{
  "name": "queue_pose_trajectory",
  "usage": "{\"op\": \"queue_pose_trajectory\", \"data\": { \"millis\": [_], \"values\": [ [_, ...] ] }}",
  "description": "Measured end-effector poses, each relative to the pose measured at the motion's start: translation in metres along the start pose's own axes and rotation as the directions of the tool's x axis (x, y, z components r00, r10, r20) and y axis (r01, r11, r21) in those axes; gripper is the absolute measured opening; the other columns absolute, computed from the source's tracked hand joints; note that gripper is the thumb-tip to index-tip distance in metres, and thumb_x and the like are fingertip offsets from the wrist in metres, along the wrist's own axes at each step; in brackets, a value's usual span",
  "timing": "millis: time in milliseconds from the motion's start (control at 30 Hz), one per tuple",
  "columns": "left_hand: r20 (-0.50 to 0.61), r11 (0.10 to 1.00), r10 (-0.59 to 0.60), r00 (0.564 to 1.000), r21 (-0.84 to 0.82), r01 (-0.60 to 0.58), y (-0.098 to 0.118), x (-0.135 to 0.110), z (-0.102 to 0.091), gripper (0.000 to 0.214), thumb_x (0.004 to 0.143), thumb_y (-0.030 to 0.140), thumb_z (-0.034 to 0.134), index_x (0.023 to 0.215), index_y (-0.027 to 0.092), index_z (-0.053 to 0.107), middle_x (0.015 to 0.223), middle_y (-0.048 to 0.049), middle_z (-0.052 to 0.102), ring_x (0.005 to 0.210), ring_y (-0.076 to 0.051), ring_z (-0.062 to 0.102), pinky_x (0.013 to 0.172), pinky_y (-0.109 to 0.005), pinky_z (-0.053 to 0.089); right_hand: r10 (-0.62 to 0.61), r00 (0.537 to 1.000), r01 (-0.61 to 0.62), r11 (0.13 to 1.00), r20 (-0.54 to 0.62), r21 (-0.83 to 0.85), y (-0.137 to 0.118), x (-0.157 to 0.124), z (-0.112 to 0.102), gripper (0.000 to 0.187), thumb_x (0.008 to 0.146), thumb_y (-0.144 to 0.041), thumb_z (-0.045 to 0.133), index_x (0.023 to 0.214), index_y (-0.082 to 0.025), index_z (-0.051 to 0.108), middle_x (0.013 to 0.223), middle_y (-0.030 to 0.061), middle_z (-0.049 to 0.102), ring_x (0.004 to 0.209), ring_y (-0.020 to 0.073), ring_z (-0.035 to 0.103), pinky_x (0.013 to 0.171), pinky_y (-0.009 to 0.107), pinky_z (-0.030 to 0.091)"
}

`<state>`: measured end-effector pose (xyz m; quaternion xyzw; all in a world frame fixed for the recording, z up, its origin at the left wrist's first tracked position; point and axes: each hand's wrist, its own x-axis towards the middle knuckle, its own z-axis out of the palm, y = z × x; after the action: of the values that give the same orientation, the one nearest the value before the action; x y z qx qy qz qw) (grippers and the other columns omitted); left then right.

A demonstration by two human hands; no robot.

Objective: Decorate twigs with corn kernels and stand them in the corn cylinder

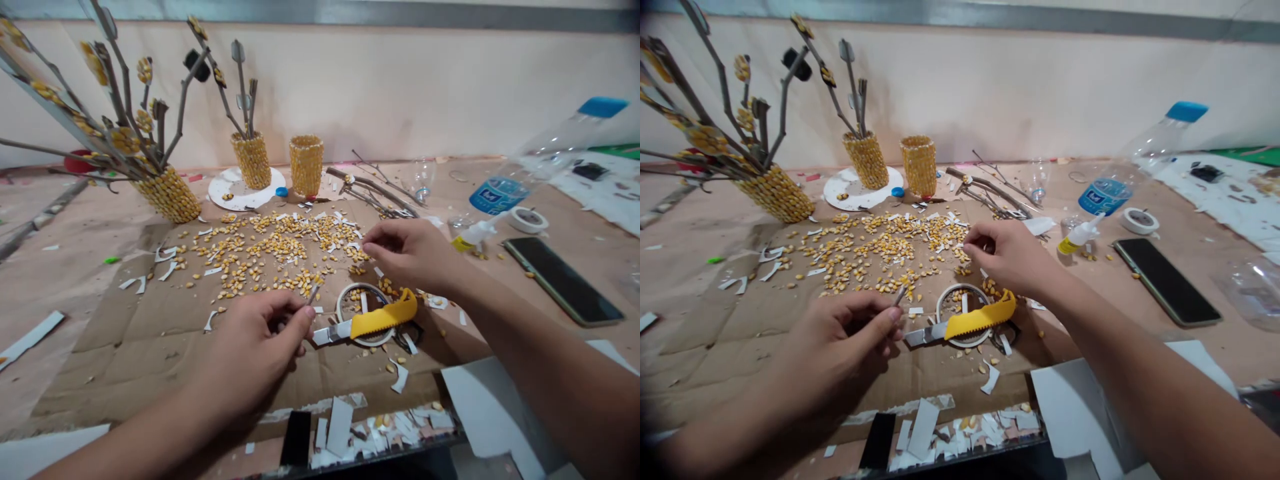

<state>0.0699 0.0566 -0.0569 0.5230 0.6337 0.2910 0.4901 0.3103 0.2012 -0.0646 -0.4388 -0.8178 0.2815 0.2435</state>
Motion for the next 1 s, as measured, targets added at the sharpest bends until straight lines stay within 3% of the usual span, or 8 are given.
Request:
{"op": "queue_pose_trajectory", "data": {
  "millis": [133,233,433,667,900,1000],
  "values": [
    [-0.032,0.995,-0.048,0.998,-0.087,0.045,-0.003,0.001,0.0,0.038,0.1,0.052,0.063,0.079,0.021,0.069,0.059,0.0031,0.059,0.049,-0.012,0.051,0.045,-0.023,0.035,-0.045,0.981,0.074,0.986,0.189,-0.147,0.012,0.005,0.002,0.011,0.089,-0.014,0.067,0.091,-0.018,0.077,0.085,0.0043,0.076,0.074,0.0169,0.065,0.068,0.029,0.047],
    [-0.033,0.999,-0.013,0.999,-0.04,0.011,-0.003,0.001,-0.001,0.04,0.101,0.051,0.062,0.077,0.02,0.068,0.059,0.0023,0.06,0.052,-0.012,0.053,0.047,-0.023,0.037,-0.074,0.958,0.124,0.978,0.279,-0.167,0.008,0.004,0.001,0.011,0.09,-0.014,0.069,0.091,-0.02,0.079,0.088,0.0053,0.077,0.078,0.0175,0.066,0.073,0.03,0.048],
    [-0.056,0.996,0.042,0.998,0.077,-0.037,-0.004,0.001,-0.002,0.039,0.104,0.05,0.058,0.08,0.022,0.071,0.064,0.0014,0.066,0.057,-0.013,0.058,0.051,-0.023,0.041,-0.041,0.95,0.122,0.962,0.311,-0.245,0.005,0.002,-0.002,0.01,0.087,-0.015,0.072,0.086,-0.02,0.079,0.08,0.0043,0.076,0.075,0.0185,0.066,0.072,0.031,0.048],
    [-0.077,0.986,0.076,0.994,0.154,-0.063,-0.005,-0.001,-0.001,0.036,0.104,0.049,0.057,0.09,0.023,0.077,0.07,-0.0017,0.073,0.057,-0.016,0.06,0.047,-0.024,0.039,-0.066,0.954,0.137,0.964,0.292,-0.23,0.014,0.005,0.002,0.003,0.086,-0.027,0.081,0.085,-0.023,0.081,0.084,0.0062,0.079,0.08,0.0213,0.069,0.074,0.031,0.05],
    [-0.058,0.987,0.078,0.995,0.147,-0.069,-0.005,0.0,-0.002,0.036,0.105,0.05,0.057,0.09,0.023,0.076,0.072,-0.0016,0.074,0.06,-0.016,0.062,0.049,-0.024,0.041,-0.069,0.94,0.194,0.915,0.335,-0.355,0.01,0.006,0.007,0.013,0.094,-0.018,0.064,0.086,-0.021,0.074,0.087,0.0075,0.077,0.079,0.0207,0.066,0.069,0.031,0.045],
    [-0.054,0.991,0.072,0.996,0.115,-0.065,-0.005,0.0,-0.002,0.038,0.105,0.051,0.057,0.086,0.022,0.075,0.071,-0.0019,0.074,0.06,-0.015,0.063,0.049,-0.024,0.042,-0.043,0.947,0.126,0.962,0.318,-0.243,0.004,0.003,0.005,0.012,0.095,-0.018,0.061,0.088,-0.02,0.069,0.084,0.0057,0.074,0.073,0.0178,0.063,0.064,0.029,0.044]
  ]
}}
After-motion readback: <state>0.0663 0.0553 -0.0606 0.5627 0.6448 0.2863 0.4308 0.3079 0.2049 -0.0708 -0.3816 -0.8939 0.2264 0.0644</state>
